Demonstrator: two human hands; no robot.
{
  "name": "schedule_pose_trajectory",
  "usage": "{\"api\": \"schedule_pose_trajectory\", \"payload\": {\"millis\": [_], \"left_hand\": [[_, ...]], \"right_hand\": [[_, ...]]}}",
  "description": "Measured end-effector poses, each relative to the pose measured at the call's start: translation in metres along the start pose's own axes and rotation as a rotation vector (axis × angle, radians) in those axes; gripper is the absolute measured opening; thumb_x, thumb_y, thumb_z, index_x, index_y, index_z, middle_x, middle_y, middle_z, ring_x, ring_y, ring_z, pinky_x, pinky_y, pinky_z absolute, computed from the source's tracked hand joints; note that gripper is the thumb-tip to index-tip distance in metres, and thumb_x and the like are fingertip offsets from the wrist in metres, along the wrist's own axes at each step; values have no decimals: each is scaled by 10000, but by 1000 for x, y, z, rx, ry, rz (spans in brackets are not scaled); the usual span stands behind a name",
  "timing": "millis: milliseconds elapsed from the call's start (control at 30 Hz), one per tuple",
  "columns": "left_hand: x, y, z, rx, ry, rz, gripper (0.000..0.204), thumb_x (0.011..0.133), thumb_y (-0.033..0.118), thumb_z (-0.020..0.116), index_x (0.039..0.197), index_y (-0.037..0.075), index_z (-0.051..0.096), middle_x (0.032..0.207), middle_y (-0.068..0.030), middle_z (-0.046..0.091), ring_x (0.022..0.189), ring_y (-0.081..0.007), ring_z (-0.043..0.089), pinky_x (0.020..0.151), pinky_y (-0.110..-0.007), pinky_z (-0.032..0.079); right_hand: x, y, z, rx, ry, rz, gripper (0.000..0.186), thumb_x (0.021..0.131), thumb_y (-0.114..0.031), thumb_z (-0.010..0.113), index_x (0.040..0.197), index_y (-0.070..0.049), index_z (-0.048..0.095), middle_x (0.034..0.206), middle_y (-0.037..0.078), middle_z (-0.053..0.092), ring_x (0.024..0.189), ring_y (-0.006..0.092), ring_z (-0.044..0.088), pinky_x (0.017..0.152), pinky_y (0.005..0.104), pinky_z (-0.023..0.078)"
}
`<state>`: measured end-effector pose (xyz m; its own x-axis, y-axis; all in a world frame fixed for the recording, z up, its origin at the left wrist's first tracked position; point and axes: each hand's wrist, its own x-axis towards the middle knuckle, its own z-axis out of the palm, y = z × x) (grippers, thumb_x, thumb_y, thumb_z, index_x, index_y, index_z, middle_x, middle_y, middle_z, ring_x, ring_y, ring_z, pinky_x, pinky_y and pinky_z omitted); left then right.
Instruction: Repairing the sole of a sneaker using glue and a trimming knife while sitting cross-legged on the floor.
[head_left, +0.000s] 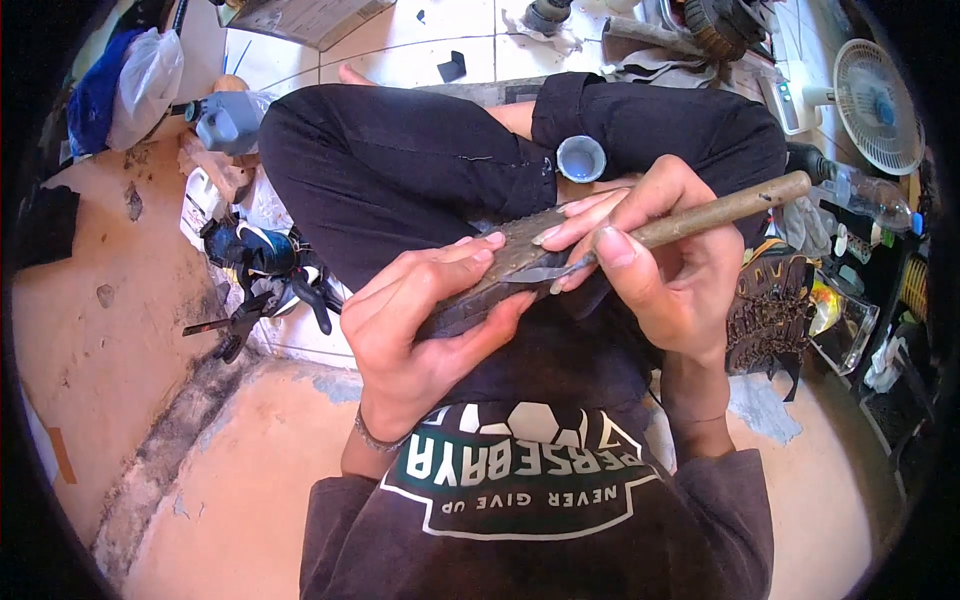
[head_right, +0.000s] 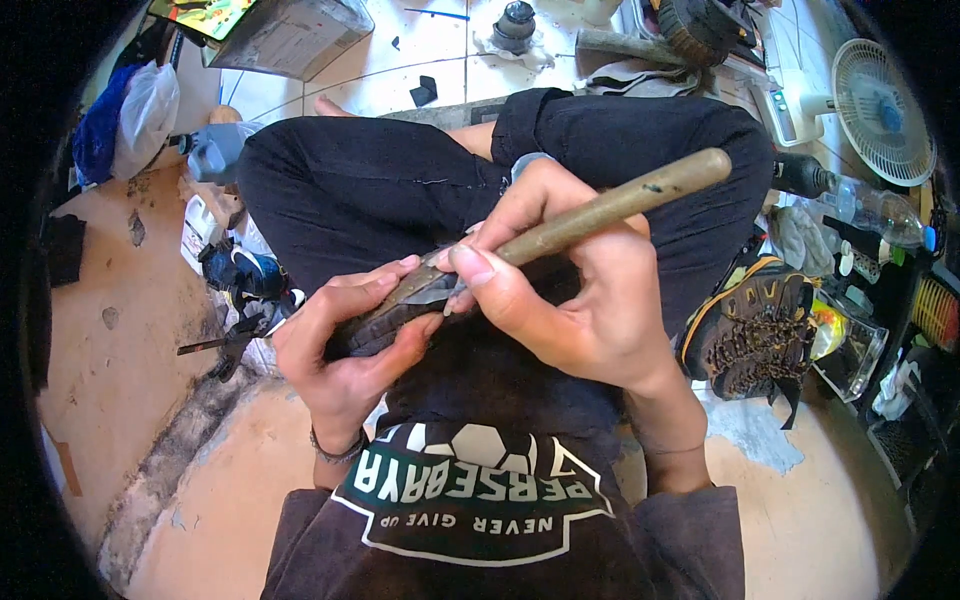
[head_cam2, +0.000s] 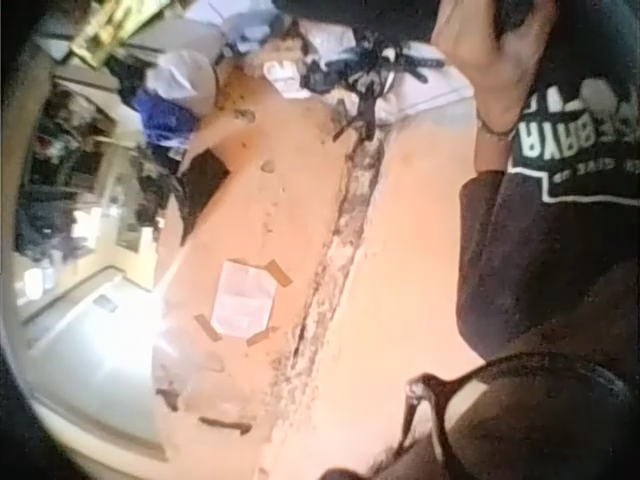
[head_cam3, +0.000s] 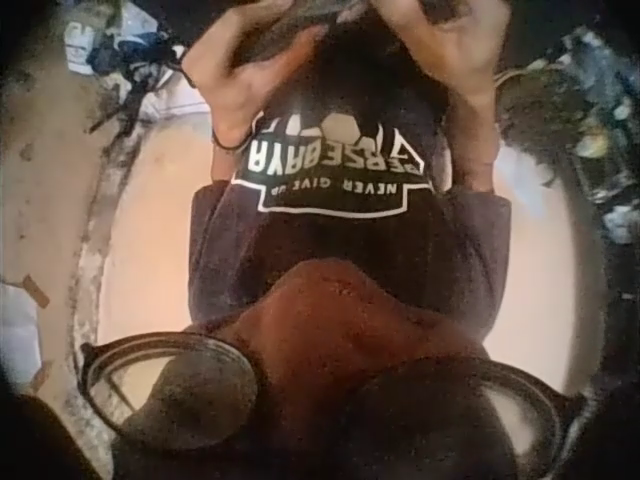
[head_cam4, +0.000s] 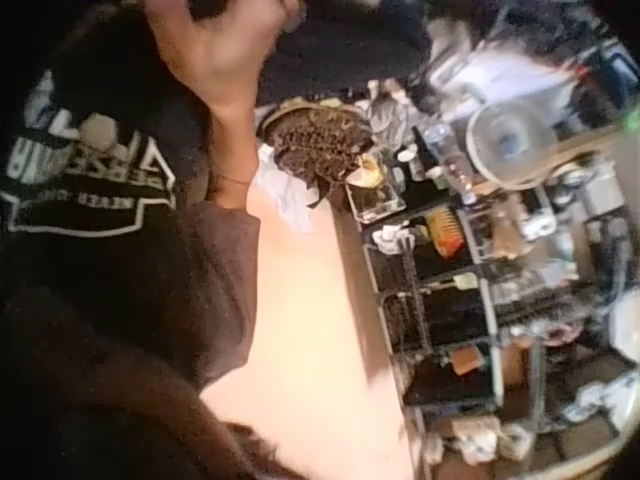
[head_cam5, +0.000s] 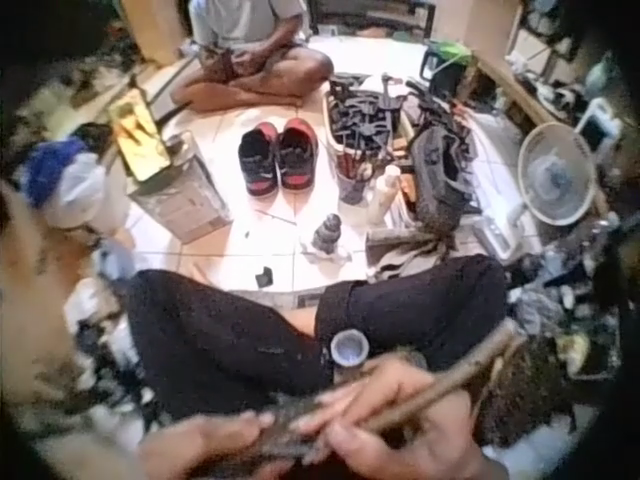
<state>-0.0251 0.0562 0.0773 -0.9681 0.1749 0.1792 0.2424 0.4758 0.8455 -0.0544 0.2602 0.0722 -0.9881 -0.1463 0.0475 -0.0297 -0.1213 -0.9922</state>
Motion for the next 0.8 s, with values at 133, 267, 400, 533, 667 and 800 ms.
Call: {"api": "schedule_pose_trajectory", "payload": {"millis": [133, 267, 400, 533, 667, 800], "left_hand": [[-2, -2, 0, 2, -52, 73, 344, 657, 19, 860, 905, -49, 631, 921, -240, 715, 893, -289, 727, 796, -337, 572], [2, -1, 2, 25, -45, 86, 347, 659, 11, 862, 912, -50, 633, 919, -243, 714, 896, -297, 726, 802, -342, 573], [1, 0, 6, 0, 1, 60, 369, 609, 37, 882, 906, -28, 673, 904, -164, 730, 847, -266, 725, 770, -316, 588], [3, 1, 8, -4, 8, 73, 363, 608, 41, 883, 897, -27, 674, 892, -157, 729, 845, -264, 725, 782, -318, 590], [1, 2, 7, 10, -3, 86, 366, 603, 45, 887, 892, -25, 674, 876, -148, 728, 842, -263, 725, 784, -319, 592], [-2, 2, 4, -11, -47, 84, 361, 634, 6, 875, 901, -51, 639, 898, -212, 715, 918, -307, 720, 826, -358, 572]], "right_hand": [[-2, -4, 3, 22, 22, 103, 110, 862, -41, 672, 815, 35, 608, 752, 67, 629, 669, 112, 650, 640, 224, 493], [-3, 2, -1, -78, 31, -39, 106, 848, -23, 677, 810, 35, 597, 761, 71, 623, 671, 122, 648, 644, 225, 495], [-6, 3, 0, -25, 64, -88, 119, 832, -29, 698, 805, 25, 595, 756, 81, 621, 728, 158, 689, 698, 261, 548], [-11, -1, -4, -85, 39, -138, 115, 827, -29, 704, 815, 16, 599, 756, 81, 620, 766, 179, 708, 741, 286, 573], [-15, -1, -4, -115, 36, -180, 115, 833, -27, 699, 837, 11, 591, 761, 68, 646, 773, 176, 708, 758, 283, 566], [-13, -3, -13, -80, -54, -18, 116, 948, -77, 512, 896, -10, 433, 724, 172, 662, 836, 345, 718, 924, 476, 532]]}}
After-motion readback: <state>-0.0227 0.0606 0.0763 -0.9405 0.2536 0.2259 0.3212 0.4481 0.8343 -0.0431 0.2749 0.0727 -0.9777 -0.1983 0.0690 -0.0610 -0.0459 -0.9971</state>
